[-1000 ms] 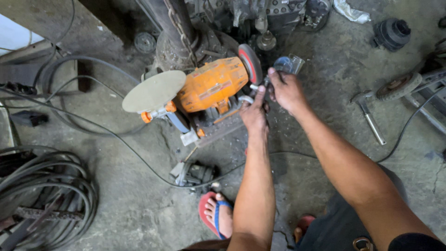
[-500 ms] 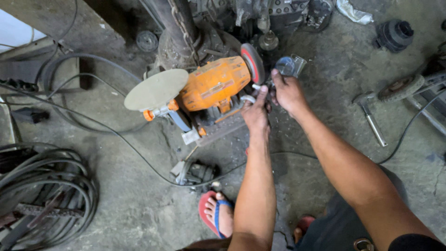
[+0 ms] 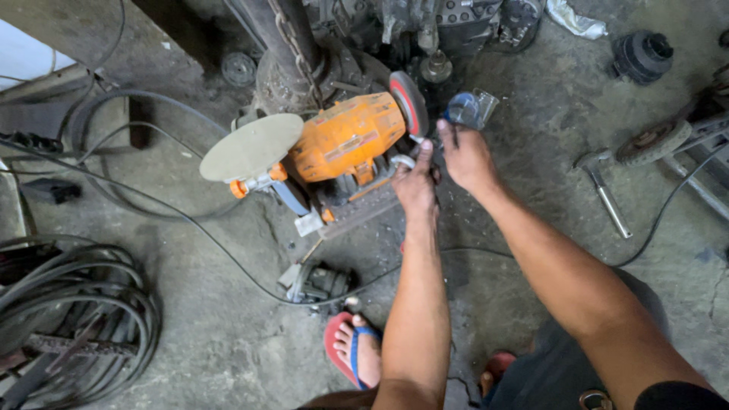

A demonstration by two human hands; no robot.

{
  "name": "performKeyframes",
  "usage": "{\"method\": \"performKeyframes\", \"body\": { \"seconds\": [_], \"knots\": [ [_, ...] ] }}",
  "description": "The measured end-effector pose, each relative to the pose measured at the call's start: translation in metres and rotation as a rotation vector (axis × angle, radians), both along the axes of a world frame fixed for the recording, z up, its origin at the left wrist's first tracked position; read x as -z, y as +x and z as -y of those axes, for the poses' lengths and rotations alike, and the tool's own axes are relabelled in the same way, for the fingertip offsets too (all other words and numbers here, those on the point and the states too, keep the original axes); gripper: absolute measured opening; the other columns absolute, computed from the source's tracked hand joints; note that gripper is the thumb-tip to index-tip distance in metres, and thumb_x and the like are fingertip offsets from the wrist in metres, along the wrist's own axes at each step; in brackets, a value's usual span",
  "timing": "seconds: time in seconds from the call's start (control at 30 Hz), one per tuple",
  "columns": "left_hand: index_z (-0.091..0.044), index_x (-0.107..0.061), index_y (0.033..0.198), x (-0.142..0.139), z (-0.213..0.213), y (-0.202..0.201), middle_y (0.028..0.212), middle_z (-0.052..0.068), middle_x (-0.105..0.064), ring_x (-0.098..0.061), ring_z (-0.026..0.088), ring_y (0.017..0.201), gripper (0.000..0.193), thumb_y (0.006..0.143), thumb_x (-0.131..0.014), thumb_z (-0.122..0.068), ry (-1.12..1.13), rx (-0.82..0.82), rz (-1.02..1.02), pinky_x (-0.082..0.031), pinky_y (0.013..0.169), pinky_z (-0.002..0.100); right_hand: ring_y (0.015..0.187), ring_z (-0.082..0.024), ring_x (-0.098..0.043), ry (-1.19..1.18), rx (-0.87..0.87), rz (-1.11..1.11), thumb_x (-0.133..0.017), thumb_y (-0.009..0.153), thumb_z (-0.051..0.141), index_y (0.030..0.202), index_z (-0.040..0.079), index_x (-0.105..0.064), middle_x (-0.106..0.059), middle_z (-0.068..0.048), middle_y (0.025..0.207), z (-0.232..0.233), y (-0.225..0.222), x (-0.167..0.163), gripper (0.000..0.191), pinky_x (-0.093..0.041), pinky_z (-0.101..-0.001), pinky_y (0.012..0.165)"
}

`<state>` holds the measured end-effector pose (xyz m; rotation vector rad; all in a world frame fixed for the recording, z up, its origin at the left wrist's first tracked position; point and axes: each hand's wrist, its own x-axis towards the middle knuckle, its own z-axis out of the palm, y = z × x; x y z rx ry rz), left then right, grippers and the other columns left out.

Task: The person holds a small metal part against a spinning bench grinder, repeatedly grinding and repositioning it. They then carry the part to a car with the hood open and continue working its edge by hand with a file while standing beside the engine bay.

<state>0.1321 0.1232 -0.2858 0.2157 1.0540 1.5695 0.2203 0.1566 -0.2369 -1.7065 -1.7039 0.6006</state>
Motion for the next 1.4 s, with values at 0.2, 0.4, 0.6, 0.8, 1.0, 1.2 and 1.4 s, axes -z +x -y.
{"method": "performKeyframes", "body": {
  "seconds": [0.2, 0.4, 0.6, 0.8, 1.0, 1.2, 1.4],
  "knots": [
    [-0.002, -0.072, 0.095, 0.000, 0.002, -0.003, 0.066, -0.001, -0.060, -0.050, 0.009, 0.051, 0.020, 0.090, -0.082, -0.018, 0.033, 0.010, 0.021, -0.037, 0.046, 0.025, 0.091, -0.052, -0.064, 0.042, -0.032, 0.038, -0.046, 0.111, 0.040, 0.108, -0.004, -0.065, -0.067, -0.032, 0.096, -0.003, -0.003, -0.002, 0.048, -0.050, -0.0556, 0.077],
    [-0.005, -0.074, 0.089, -0.002, 0.005, -0.005, 0.065, -0.002, -0.060, -0.049, 0.007, 0.050, 0.014, 0.087, -0.082, -0.017, 0.045, 0.049, 0.039, -0.036, 0.046, 0.025, 0.078, -0.042, -0.067, -0.079, 0.023, -0.083, -0.050, 0.109, 0.044, 0.099, -0.002, -0.069, -0.067, -0.026, 0.083, -0.004, -0.005, 0.004, 0.051, -0.050, -0.0506, 0.070],
    [-0.007, -0.068, 0.081, -0.001, 0.004, -0.008, 0.060, -0.003, -0.056, -0.045, 0.007, 0.047, 0.020, 0.088, -0.084, -0.019, 0.040, 0.081, 0.044, -0.034, 0.044, 0.026, 0.046, -0.018, -0.047, -0.549, 0.165, -0.592, -0.057, 0.104, 0.048, 0.088, 0.006, -0.063, -0.053, -0.004, 0.060, -0.004, -0.007, 0.002, 0.045, -0.036, -0.0344, 0.039],
    [-0.006, -0.073, 0.087, -0.004, 0.002, -0.013, 0.058, -0.004, -0.055, -0.042, 0.006, 0.045, 0.017, 0.086, -0.083, -0.020, -0.007, 0.158, 0.010, -0.030, 0.041, 0.024, 0.044, -0.013, -0.045, -0.673, 0.186, -0.681, -0.057, 0.101, 0.049, 0.093, 0.010, -0.061, -0.052, -0.003, 0.064, -0.002, -0.004, -0.003, 0.040, -0.035, -0.0298, 0.037],
    [-0.007, -0.074, 0.087, -0.010, 0.002, -0.015, 0.059, -0.004, -0.056, -0.042, 0.006, 0.044, 0.017, 0.084, -0.084, -0.020, -0.036, 0.199, 0.020, -0.029, 0.041, 0.025, 0.043, -0.014, -0.043, -0.735, 0.165, -0.768, -0.055, 0.103, 0.045, 0.095, 0.009, -0.059, -0.051, -0.003, 0.063, -0.002, 0.003, 0.003, 0.036, -0.034, -0.0307, 0.037],
    [-0.009, -0.071, 0.080, -0.016, 0.001, -0.022, 0.058, -0.005, -0.055, -0.042, 0.007, 0.042, 0.022, 0.082, -0.085, -0.025, -0.077, 0.235, -0.052, -0.028, 0.038, 0.026, 0.041, -0.012, -0.037, -0.889, 0.105, -0.827, -0.053, 0.104, 0.039, 0.085, 0.013, -0.054, -0.042, 0.001, 0.056, -0.007, 0.013, 0.002, 0.033, -0.028, -0.0299, 0.037],
    [-0.009, -0.074, 0.081, -0.018, -0.001, -0.021, 0.060, -0.005, -0.056, -0.044, 0.006, 0.044, 0.019, 0.082, -0.086, -0.024, -0.114, 0.227, -0.152, -0.031, 0.040, 0.025, 0.044, -0.013, -0.045, -0.842, 0.061, -0.650, -0.046, 0.108, 0.042, 0.085, 0.009, -0.057, -0.050, -0.001, 0.058, -0.004, 0.010, -0.004, 0.042, -0.036, -0.0320, 0.039]
  ]
}}
